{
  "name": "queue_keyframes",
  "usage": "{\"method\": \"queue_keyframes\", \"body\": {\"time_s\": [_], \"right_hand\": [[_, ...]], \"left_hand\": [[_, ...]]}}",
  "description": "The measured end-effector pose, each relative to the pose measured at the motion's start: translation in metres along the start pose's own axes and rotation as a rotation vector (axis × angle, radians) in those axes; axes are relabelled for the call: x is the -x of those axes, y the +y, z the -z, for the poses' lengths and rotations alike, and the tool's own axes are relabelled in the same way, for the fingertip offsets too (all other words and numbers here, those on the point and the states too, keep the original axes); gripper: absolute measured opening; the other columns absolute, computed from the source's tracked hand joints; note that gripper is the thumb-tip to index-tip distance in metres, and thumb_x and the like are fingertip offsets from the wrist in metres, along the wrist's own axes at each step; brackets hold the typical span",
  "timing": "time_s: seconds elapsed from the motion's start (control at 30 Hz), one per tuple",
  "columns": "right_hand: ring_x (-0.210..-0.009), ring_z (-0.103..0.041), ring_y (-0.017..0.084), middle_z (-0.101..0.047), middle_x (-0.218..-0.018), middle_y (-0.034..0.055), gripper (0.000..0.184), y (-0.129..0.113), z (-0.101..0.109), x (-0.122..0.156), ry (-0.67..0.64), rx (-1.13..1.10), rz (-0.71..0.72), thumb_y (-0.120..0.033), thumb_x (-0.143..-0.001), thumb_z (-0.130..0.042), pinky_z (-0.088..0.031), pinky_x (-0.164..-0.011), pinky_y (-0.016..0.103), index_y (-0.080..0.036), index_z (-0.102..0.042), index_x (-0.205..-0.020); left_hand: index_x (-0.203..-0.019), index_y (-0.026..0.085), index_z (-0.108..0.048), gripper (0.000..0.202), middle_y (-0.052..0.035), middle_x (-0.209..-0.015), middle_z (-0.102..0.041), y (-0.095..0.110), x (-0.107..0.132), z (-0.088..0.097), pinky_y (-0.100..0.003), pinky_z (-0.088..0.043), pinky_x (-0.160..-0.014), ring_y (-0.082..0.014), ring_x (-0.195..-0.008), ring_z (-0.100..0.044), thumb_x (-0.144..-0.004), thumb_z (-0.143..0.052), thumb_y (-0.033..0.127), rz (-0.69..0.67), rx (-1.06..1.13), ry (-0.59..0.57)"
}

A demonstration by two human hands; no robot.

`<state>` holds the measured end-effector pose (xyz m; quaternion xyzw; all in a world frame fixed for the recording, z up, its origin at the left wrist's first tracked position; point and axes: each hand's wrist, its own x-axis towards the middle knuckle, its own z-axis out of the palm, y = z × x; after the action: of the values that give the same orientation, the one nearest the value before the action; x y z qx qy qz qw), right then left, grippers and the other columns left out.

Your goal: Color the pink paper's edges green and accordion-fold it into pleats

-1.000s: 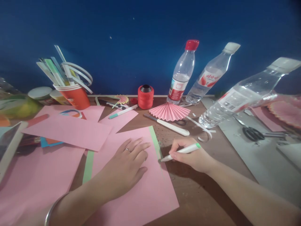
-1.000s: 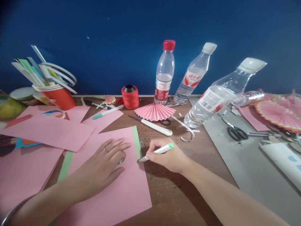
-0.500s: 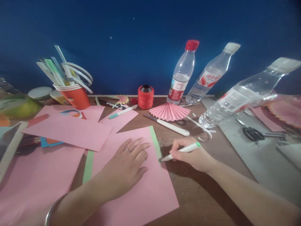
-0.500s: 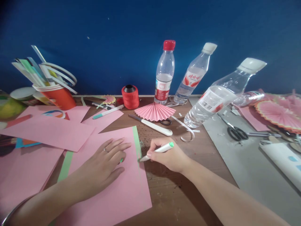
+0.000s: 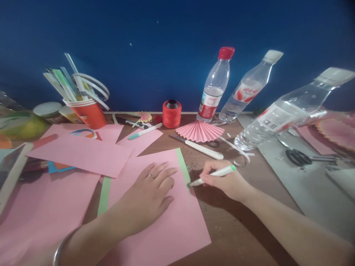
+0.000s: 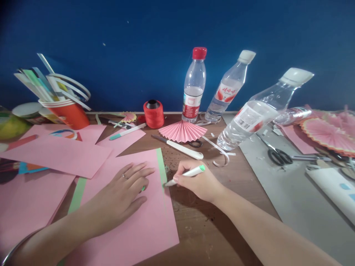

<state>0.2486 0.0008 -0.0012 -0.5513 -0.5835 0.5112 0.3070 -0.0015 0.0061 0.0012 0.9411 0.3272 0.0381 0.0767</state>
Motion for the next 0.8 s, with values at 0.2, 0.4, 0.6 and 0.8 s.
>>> {"method": "queue_keyframes", "body": {"time_s": [0.2,0.4,0.6,0.8], "right_hand": [[-0.05,-0.046,0.011,-0.058,-0.055,-0.0004,0.018,0.0018,0.0015,-0.0014,-0.033,0.013,0.017,-0.029,-0.074,-0.063,-0.031,-0.048,0.023,-0.017,-0.057,-0.061],[-0.049,-0.044,0.01,-0.058,-0.054,-0.0008,0.02,0.0019,0.0014,-0.0017,-0.03,0.004,0.011,-0.029,-0.074,-0.062,-0.03,-0.047,0.023,-0.017,-0.055,-0.06],[-0.05,-0.046,0.011,-0.059,-0.056,0.0,0.018,0.0005,0.0028,-0.0011,-0.028,0.008,0.013,-0.03,-0.074,-0.062,-0.031,-0.048,0.023,-0.017,-0.057,-0.062],[-0.052,-0.049,0.012,-0.06,-0.056,0.0008,0.019,0.0011,0.0048,-0.0029,-0.019,-0.017,0.018,-0.029,-0.073,-0.062,-0.034,-0.05,0.024,-0.017,-0.056,-0.059]], "left_hand": [[-0.106,0.02,-0.052,0.019,-0.0043,-0.139,-0.044,0.0001,0.0006,-0.0001,-0.051,-0.022,-0.112,-0.0265,-0.132,-0.033,-0.089,-0.045,0.024,-0.006,0.007,0.013],[-0.106,0.02,-0.053,0.019,-0.0047,-0.138,-0.044,-0.0006,0.0007,-0.001,-0.051,-0.022,-0.112,-0.0263,-0.131,-0.033,-0.088,-0.046,0.024,-0.007,0.02,0.018],[-0.104,0.02,-0.052,0.018,-0.005,-0.138,-0.045,0.0002,-0.0002,-0.0008,-0.05,-0.021,-0.112,-0.0265,-0.131,-0.033,-0.088,-0.045,0.023,-0.005,0.022,0.016],[-0.104,0.02,-0.051,0.017,-0.005,-0.137,-0.044,0.0005,-0.0002,-0.0008,-0.051,-0.022,-0.111,-0.0266,-0.131,-0.033,-0.089,-0.044,0.023,-0.012,0.01,0.014]]}}
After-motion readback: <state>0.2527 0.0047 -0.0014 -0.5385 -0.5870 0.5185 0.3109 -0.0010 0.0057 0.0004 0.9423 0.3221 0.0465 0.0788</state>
